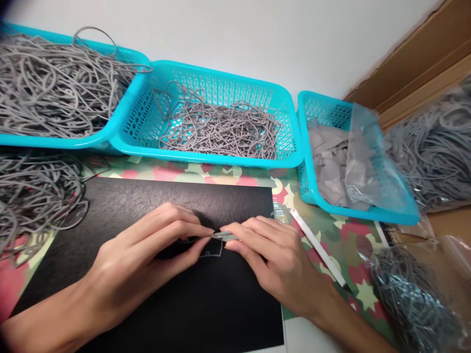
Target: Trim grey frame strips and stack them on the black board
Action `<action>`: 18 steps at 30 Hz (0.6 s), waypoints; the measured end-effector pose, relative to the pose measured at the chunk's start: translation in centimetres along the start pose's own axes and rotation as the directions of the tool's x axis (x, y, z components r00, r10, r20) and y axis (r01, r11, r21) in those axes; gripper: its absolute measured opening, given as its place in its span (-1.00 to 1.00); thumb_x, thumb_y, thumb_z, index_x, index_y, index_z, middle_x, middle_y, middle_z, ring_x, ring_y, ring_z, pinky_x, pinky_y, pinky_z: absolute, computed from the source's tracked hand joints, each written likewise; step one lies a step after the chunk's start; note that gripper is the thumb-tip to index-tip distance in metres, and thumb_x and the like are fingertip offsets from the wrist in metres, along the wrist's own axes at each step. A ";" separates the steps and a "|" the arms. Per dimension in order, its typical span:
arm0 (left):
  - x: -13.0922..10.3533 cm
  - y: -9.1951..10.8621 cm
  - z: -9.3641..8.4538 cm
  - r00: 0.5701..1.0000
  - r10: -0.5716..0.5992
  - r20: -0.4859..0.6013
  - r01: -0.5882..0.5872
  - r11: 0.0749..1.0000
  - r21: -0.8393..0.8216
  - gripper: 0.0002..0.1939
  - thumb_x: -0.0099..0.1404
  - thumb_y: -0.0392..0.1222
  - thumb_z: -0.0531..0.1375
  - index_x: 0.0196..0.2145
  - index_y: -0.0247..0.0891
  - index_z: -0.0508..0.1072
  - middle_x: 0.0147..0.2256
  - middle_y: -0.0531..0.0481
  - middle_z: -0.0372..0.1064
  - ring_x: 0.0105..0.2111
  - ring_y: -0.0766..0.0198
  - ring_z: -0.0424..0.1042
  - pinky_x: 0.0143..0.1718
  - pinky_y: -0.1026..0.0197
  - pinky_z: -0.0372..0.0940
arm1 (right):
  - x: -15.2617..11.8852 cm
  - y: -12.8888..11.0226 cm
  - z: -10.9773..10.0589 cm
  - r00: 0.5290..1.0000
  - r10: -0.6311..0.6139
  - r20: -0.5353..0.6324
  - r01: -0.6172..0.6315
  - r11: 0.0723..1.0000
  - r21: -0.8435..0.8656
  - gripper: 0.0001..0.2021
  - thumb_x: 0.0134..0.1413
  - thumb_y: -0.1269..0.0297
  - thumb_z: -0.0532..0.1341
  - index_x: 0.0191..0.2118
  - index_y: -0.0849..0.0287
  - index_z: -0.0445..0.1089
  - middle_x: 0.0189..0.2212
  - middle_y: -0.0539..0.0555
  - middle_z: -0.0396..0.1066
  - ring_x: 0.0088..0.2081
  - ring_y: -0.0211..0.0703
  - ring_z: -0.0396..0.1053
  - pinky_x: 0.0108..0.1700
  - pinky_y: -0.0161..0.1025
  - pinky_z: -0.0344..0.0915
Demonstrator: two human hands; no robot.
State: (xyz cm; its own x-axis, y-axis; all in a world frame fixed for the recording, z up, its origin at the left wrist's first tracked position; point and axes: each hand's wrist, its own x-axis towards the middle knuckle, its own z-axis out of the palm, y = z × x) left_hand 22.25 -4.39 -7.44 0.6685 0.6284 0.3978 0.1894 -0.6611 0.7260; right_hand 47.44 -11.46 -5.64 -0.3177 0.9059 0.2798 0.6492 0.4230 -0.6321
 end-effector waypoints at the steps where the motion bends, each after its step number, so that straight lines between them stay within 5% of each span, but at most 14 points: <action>1: 0.0 0.0 0.0 1.000 -0.002 0.002 0.002 1.000 -0.003 -0.82 0.65 -0.47 0.26 0.06 -0.26 0.53 -0.09 0.02 0.51 -0.08 0.30 0.53 0.06 0.29 0.42 | 0.0 0.0 0.0 1.000 0.000 0.001 0.000 1.000 0.001 -0.81 0.66 0.41 0.24 0.14 0.27 0.61 -0.02 0.17 0.76 -0.07 -0.08 0.70 0.03 -0.18 0.55; 18: -0.3 -0.2 0.2 1.000 0.001 -0.008 -0.001 0.998 -0.058 -0.78 0.63 -0.51 0.29 0.08 -0.25 0.53 -0.08 0.03 0.51 -0.06 0.32 0.53 0.10 0.32 0.39 | -0.2 0.1 0.1 1.000 0.021 0.003 -0.022 1.000 0.022 -0.83 0.67 0.37 0.25 0.14 0.20 0.60 -0.10 0.09 0.74 -0.13 -0.12 0.68 -0.02 -0.19 0.48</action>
State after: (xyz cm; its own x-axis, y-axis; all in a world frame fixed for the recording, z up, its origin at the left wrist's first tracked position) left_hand 22.17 -4.53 -7.77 0.6628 0.6310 0.4031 0.1467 -0.6373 0.7565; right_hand 47.51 -11.59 -5.88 -0.3058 0.9147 0.2640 0.6405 0.4029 -0.6538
